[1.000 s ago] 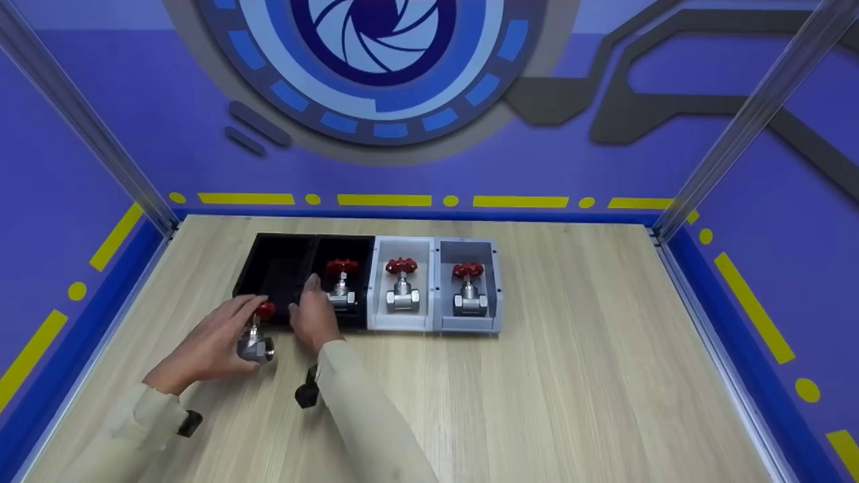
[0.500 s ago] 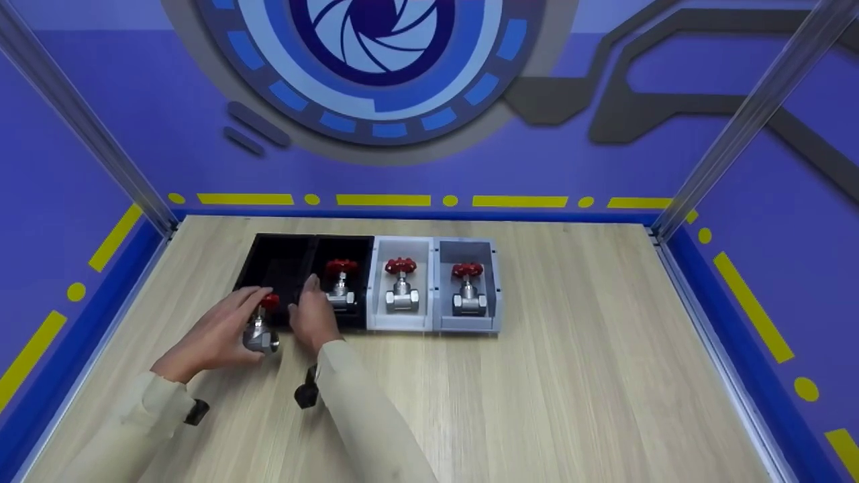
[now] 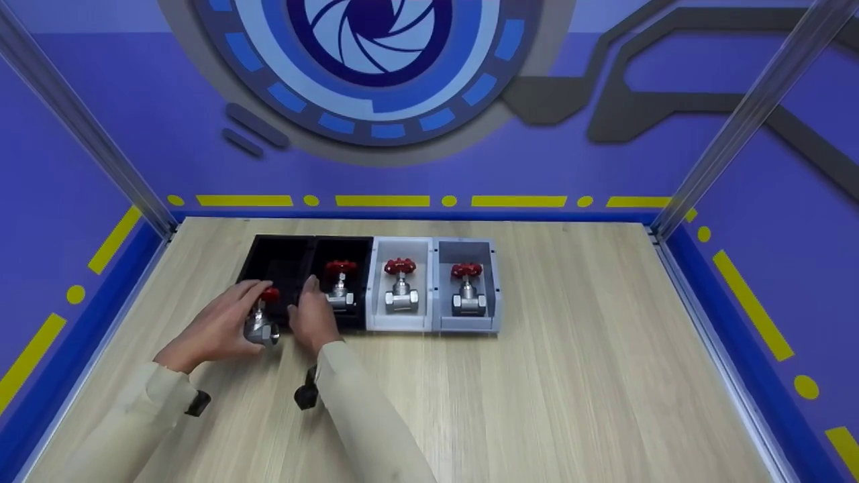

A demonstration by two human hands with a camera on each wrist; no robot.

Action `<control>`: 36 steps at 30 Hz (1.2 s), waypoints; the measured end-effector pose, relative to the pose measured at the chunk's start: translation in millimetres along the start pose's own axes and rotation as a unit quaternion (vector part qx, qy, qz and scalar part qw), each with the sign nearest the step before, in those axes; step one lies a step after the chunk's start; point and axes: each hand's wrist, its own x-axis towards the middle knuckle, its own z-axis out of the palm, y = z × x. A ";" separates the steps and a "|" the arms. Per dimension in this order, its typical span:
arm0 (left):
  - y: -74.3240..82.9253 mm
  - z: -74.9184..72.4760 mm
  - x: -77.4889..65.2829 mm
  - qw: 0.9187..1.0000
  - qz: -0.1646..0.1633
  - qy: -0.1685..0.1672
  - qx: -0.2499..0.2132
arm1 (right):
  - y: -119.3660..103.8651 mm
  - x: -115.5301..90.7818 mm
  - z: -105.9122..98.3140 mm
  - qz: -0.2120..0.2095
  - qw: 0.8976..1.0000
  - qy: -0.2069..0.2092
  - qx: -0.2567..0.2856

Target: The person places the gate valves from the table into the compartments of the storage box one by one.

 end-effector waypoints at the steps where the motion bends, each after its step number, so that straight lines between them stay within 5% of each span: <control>1: -0.1 0.1 0.7 1.000 -0.002 0.000 -0.001 | -0.1 0.0 0.0 0.000 1.000 0.000 0.001; 36: -12.7 10.1 30.9 1.000 -0.008 -0.008 -0.007 | 3.5 0.3 3.2 -0.022 1.000 0.011 -0.017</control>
